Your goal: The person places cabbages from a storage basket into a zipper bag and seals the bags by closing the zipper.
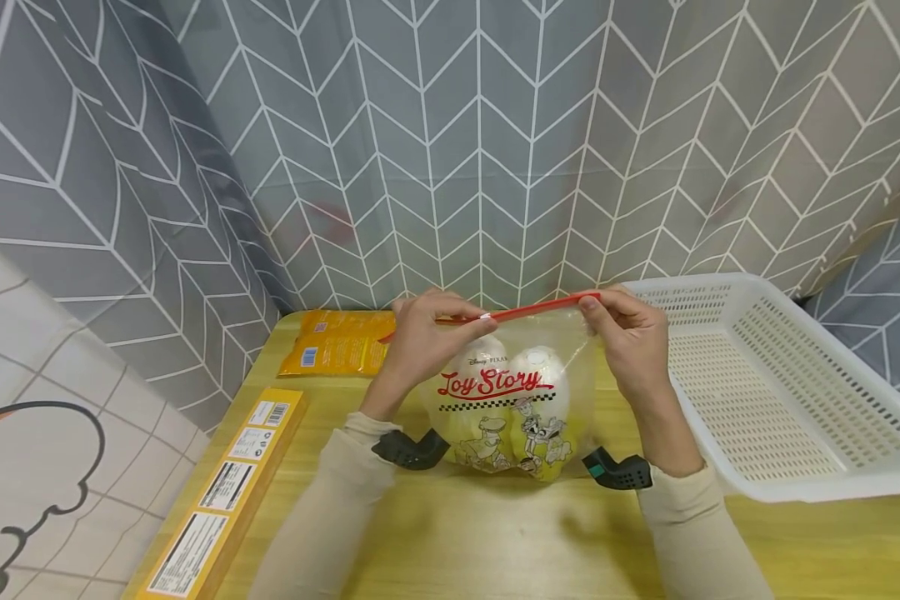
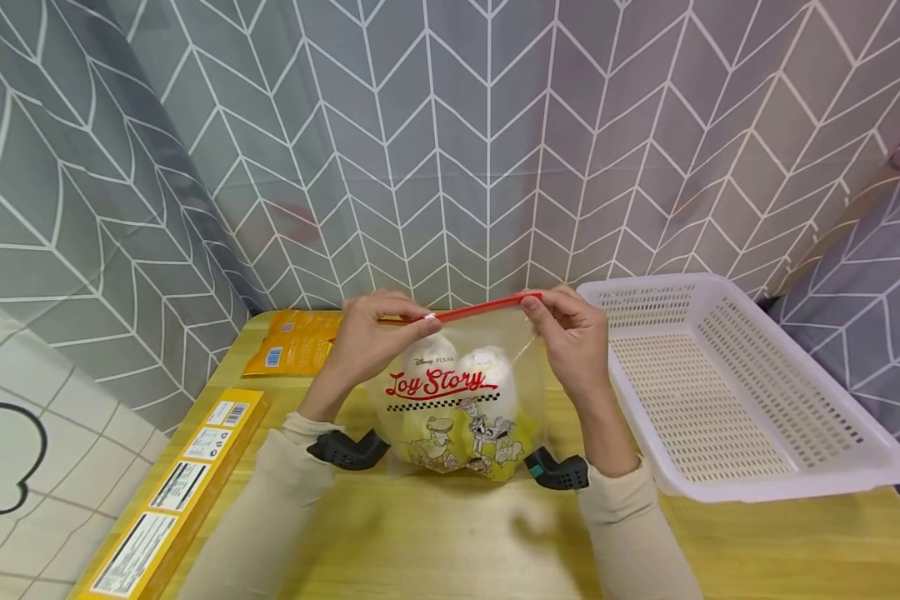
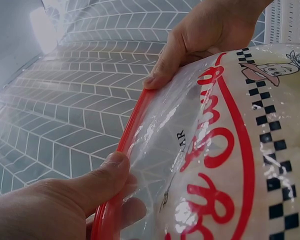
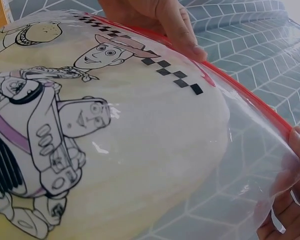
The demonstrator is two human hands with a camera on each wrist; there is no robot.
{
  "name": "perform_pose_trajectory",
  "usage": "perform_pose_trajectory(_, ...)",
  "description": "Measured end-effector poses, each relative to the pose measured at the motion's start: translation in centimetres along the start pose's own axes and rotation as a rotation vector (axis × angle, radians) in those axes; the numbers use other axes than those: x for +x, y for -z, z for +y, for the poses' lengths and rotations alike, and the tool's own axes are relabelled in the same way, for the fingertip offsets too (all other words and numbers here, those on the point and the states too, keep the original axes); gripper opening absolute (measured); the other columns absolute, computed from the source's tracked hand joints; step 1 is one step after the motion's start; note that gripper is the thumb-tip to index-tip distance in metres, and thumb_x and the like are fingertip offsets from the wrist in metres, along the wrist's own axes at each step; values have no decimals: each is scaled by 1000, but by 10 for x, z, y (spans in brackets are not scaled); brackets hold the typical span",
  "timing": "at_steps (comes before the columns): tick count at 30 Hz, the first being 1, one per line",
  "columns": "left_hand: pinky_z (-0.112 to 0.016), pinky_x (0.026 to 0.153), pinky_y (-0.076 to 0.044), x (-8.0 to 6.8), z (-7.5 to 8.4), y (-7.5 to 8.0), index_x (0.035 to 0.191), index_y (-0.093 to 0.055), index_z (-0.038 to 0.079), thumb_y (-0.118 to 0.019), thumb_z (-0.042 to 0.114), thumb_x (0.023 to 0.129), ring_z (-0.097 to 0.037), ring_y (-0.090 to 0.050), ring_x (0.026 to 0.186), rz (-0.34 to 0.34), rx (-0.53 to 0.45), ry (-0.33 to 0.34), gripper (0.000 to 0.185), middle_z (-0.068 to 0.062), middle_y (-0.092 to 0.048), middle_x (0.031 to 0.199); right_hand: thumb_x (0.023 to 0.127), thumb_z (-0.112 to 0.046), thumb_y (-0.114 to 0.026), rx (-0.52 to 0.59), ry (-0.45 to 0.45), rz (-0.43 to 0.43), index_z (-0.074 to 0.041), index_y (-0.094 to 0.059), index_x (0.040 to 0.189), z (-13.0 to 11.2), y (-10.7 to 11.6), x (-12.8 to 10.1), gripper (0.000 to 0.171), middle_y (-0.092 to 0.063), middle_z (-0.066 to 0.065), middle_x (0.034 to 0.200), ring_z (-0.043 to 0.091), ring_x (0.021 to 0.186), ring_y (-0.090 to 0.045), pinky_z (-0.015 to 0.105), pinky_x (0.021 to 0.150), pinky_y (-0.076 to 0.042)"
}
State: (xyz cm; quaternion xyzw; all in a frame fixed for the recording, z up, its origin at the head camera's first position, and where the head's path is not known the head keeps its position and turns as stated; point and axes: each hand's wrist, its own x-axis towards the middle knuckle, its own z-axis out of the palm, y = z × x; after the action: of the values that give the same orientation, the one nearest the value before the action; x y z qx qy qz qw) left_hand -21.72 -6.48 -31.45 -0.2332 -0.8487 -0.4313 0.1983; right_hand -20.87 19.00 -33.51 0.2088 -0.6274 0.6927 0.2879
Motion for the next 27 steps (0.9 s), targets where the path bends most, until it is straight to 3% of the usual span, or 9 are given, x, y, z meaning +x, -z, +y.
perform_pose_trajectory(14,-48,88,-21,-4,-9,10,93,-83,18,-83,31,85,-18,-65,96,15,13,9,15,1,-79,90,94,6,-66,-8,20,-5,14,-72,92,3,2,1,10,-54,-2,67,11,64,-48,20,59,-37)
perform_pose_trajectory(27,-48,89,-21,-11,-16,21,93,-83,17,-84,30,85,-18,-65,93,46,18,8,16,0,-79,89,94,6,-66,-3,6,-5,14,-72,94,3,3,1,11,-56,-2,67,11,63,-50,20,63,-41)
